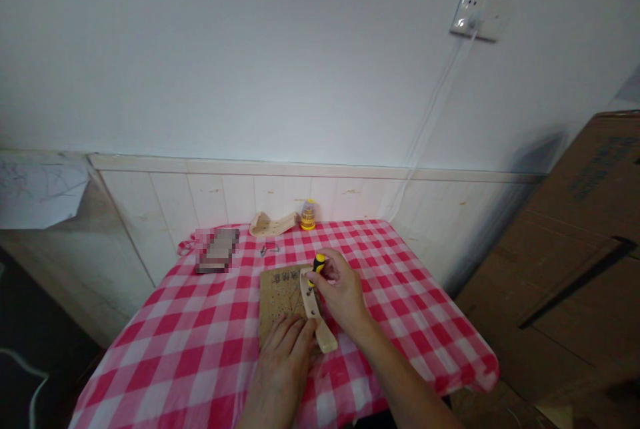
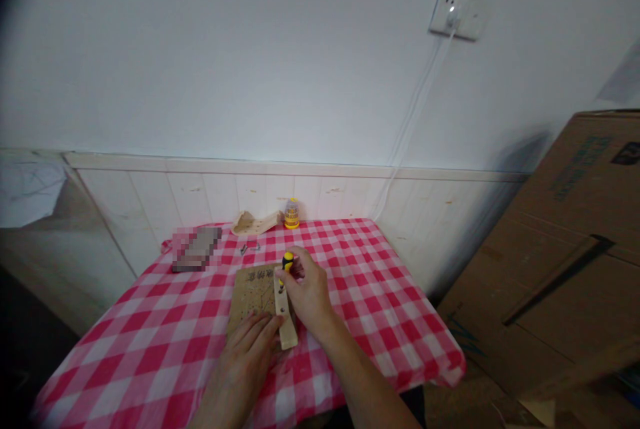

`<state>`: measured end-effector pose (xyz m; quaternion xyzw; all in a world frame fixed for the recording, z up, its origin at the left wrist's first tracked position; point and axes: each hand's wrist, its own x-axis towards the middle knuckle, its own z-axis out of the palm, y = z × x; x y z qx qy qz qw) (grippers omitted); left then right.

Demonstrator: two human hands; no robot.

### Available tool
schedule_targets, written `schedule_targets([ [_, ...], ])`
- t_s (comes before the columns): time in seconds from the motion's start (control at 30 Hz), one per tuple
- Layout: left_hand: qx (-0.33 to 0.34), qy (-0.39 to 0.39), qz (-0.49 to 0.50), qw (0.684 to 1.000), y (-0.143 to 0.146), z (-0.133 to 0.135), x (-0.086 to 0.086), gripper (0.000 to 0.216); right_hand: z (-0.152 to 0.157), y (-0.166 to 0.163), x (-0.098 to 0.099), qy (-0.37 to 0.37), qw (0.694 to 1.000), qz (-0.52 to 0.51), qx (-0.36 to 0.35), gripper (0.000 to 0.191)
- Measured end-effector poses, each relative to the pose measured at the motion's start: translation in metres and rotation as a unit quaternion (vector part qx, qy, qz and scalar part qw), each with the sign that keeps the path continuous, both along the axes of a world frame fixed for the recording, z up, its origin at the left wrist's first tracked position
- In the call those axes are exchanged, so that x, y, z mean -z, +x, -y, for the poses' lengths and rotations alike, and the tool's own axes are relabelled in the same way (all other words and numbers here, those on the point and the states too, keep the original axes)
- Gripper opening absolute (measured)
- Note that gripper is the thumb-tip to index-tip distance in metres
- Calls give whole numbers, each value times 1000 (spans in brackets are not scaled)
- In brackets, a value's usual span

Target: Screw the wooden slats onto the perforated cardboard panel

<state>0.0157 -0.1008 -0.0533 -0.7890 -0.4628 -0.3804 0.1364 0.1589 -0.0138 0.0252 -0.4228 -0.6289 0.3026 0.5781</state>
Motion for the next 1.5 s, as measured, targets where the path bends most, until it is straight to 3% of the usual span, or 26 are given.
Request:
schedule_targets([
  [0.47, 5, -6, -5, 1000, -2, 0, -3, 34, 19, 11, 1, 25, 999, -33, 35, 32],
  [0.9, 5, -15, -11, 1000, -2, 0, 5, 37, 31, 13, 2, 10, 1000, -22, 2, 36],
  [1.13, 2, -13, -13, 1000, -1, 1, 0, 37, 31, 18, -2, 7, 998, 43, -54, 46],
  [1.5, 2, -7, -1, 1000, 0, 0, 1, 35, 33, 12, -8, 5, 1000, 6, -25, 27],
])
